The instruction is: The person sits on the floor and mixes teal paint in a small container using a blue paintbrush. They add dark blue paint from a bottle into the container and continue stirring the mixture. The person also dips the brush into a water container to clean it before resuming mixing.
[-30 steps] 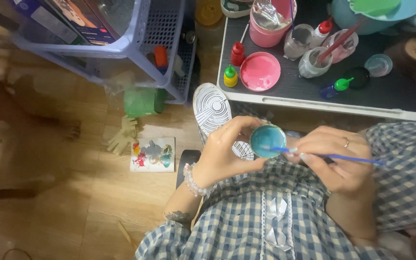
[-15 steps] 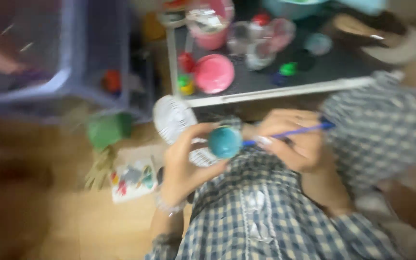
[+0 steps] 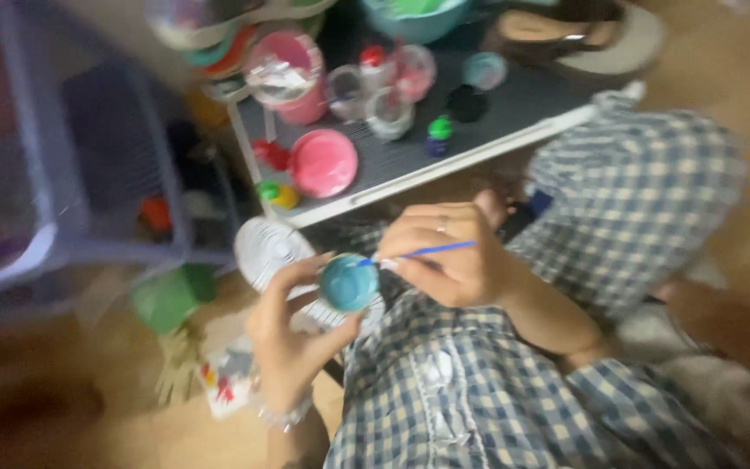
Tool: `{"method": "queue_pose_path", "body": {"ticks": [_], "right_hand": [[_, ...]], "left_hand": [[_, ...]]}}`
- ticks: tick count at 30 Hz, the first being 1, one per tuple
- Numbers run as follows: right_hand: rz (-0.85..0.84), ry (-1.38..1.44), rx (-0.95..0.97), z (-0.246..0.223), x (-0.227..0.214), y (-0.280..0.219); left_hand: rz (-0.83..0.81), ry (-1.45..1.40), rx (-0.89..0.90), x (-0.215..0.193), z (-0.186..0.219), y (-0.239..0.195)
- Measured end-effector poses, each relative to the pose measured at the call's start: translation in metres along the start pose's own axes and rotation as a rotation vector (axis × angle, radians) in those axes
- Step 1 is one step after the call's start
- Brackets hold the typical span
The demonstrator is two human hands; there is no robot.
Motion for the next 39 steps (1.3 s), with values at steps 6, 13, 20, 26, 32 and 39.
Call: {"method": "queue_pose_path", "body": {"ticks": [6, 13, 20, 26, 32, 39], "right_hand": [[-0.127, 0.100, 0.030, 0.004, 0.011, -0.007], [-0.054, -0.078, 0.062, -0.005, 0.025, 0.001], [0.012, -0.098, 0.121, -0.008, 0.022, -0.003], [-0.050, 0.016, 0.102, -0.002, 0.021, -0.011], [-0.051, -0.157, 0.064, -0.009, 0.017, 0.003], [-0.122, -0.228, -0.035, -0.024, 0.018, 0.019]], "left_hand": [[-0.069, -0.072, -0.001, -0.014, -0.005, -0.001], [-0.047, -0.097, 0.074, -0.019, -0.020, -0.004], [-0.061, -0.091, 0.108, -0.022, -0.022, -0.006], [-0.074, -0.084, 0.109, -0.021, -0.020, -0.004], [-0.076, -0.083, 0.116, -0.017, -0.020, -0.003], [-0.052, -0.035, 0.118, -0.016, -0.019, -0.002]]}}
Point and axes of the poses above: each hand's wrist, its own y-axis towards the middle knuckle, its own x-axis out of the palm, z = x × y, the point moved 4 cm from there along y, towards the middle knuckle, and after that the axes turned 10 degrees about -x, right-handed, at the moved point
